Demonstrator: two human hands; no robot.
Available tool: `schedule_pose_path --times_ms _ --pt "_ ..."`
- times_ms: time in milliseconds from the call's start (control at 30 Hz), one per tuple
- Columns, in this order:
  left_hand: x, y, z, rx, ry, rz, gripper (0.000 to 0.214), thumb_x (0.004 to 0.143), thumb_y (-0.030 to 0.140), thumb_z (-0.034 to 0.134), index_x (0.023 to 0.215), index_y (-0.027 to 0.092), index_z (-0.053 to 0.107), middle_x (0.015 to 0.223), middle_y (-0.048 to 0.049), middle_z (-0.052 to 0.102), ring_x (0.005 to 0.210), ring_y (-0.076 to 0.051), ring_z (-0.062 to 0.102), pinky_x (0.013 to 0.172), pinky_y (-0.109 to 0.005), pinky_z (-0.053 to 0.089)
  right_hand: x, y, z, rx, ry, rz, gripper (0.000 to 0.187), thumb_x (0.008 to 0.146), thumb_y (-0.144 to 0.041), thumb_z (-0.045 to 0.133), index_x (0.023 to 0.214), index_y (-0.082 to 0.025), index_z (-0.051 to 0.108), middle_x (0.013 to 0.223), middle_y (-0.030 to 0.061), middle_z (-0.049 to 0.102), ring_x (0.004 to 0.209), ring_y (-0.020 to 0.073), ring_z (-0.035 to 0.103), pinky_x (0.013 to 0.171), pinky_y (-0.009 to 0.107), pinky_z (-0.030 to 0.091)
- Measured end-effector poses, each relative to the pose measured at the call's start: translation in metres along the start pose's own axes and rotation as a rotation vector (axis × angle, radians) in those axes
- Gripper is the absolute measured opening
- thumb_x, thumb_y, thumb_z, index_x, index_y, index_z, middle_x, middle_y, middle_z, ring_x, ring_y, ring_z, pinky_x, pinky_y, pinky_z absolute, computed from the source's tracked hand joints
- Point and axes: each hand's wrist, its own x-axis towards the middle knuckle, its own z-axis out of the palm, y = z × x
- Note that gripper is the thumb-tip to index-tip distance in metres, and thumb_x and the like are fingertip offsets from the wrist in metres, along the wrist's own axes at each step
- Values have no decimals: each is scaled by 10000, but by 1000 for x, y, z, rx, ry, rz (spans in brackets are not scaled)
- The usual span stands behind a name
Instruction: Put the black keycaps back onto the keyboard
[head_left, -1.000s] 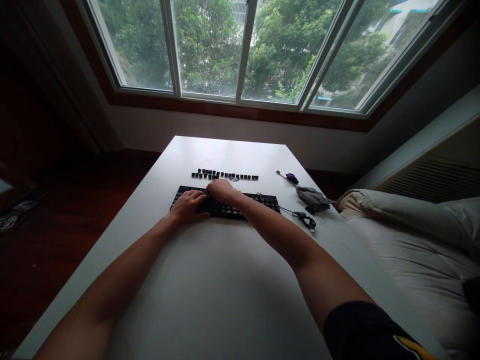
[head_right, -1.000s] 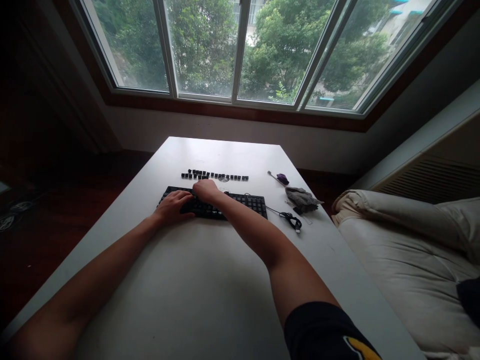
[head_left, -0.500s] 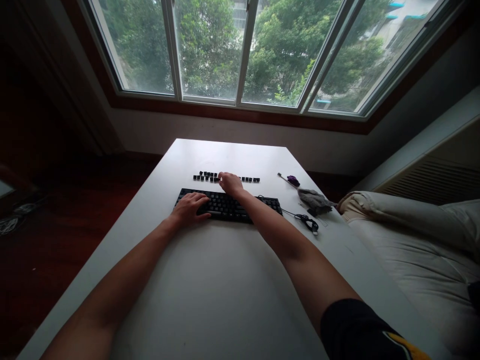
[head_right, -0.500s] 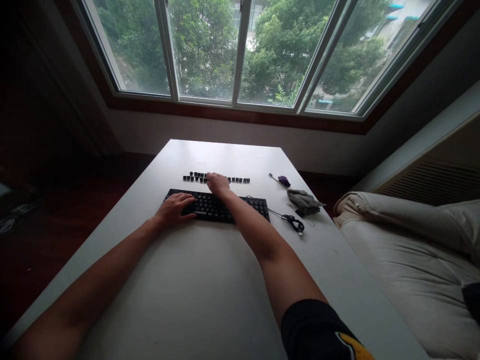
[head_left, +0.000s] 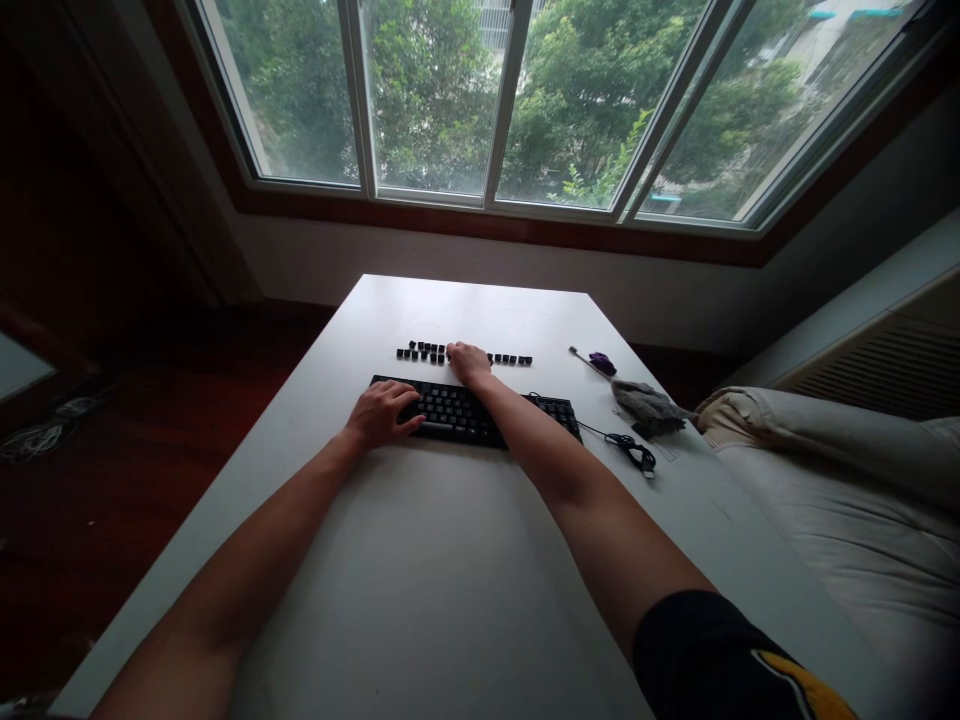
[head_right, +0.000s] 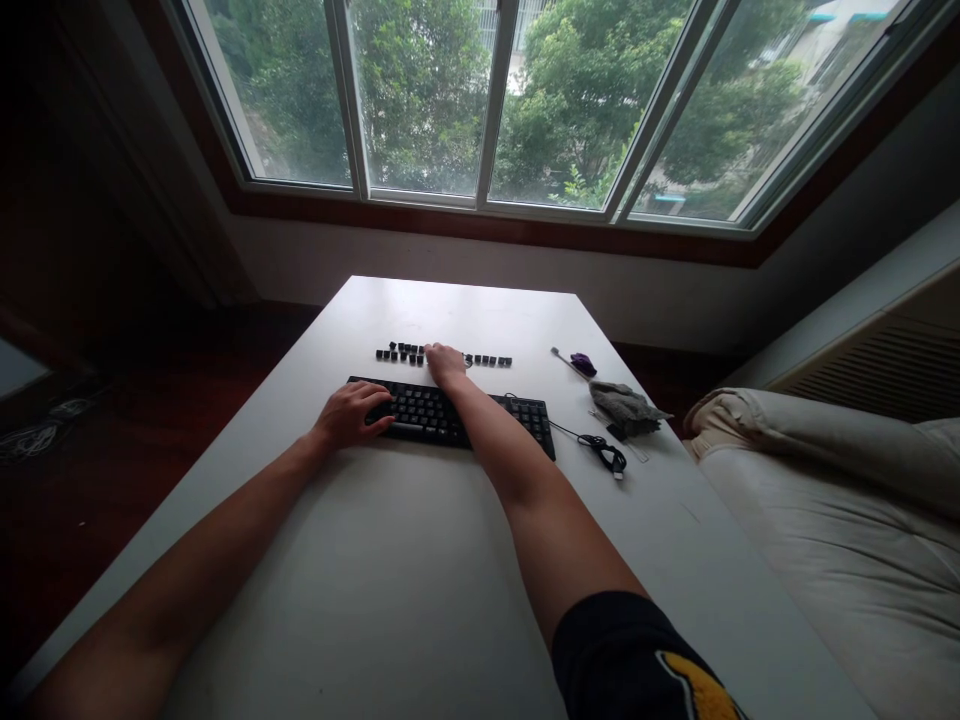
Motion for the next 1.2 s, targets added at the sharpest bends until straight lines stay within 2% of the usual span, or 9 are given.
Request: schedule_pose_path --times_ms 133,233,367,467,667,833,1067,1200 --pt "-1 0 1 17 19 -29 325 934 455 577 1157 251 695 1202 -83 695 1114 -302 622 966 -483 481 -7 -3 -4 37 53 -4 287 1031 -266 443 1206 -173 651 1193 165 683 1016 253 661 821 325 487" --pt "-1 -1 2 50 46 -83 282 949 408 551 1118 242 704 1160 -85 708 1081 -302 628 954 -486 478 -13 -9 -8 140 74 -114 237 992 -284 540 1159 -196 684 1152 107 709 991 215 661 829 290 470" --pt "-1 -3 3 72 68 -133 266 958 375 528 1095 233 705 1136 -85 715 1048 -298 630 928 -482 484 -22 -18 -14 268 -50 -329 179 921 -270 643 1054 -201 742 1052 49 734 930 163 657 804 240 448" --pt "-1 -4 4 78 71 -138 266 957 364 520 1097 236 707 1132 -87 716 1040 -297 631 913 -481 488 -29 -22 -20 258 -105 -402 176 891 -272 681 1023 -199 772 1089 56 725 955 167 651 818 239 441" --pt "-2 -4 4 97 69 -130 278 965 365 505 1108 237 705 1127 -86 719 1032 -296 635 890 -472 494 -36 -30 -29 197 -168 -393 192 897 -285 664 1035 -214 778 1095 52 739 982 187 662 811 244 443" --pt "-2 -5 5 99 60 -127 286 970 364 495 1116 232 702 1130 -87 716 1030 -294 632 884 -468 496 -37 -38 -29 91 -142 -366 196 884 -287 652 1027 -228 771 1069 71 752 988 225 671 753 259 440" --pt "-2 -6 6 109 67 -126 284 970 364 490 1112 243 704 1116 -82 718 1020 -286 638 875 -455 502 -34 -42 -35 53 -191 -346 197 891 -287 650 1034 -238 777 1042 71 765 1001 232 681 775 261 452" --pt "-2 -7 7 113 68 -121 288 969 367 491 1119 243 704 1119 -84 719 1026 -287 638 878 -456 502 -40 -49 -34 -4 -156 -356 213 896 -257 628 1063 -208 752 1086 109 750 1010 251 680 765 274 465"
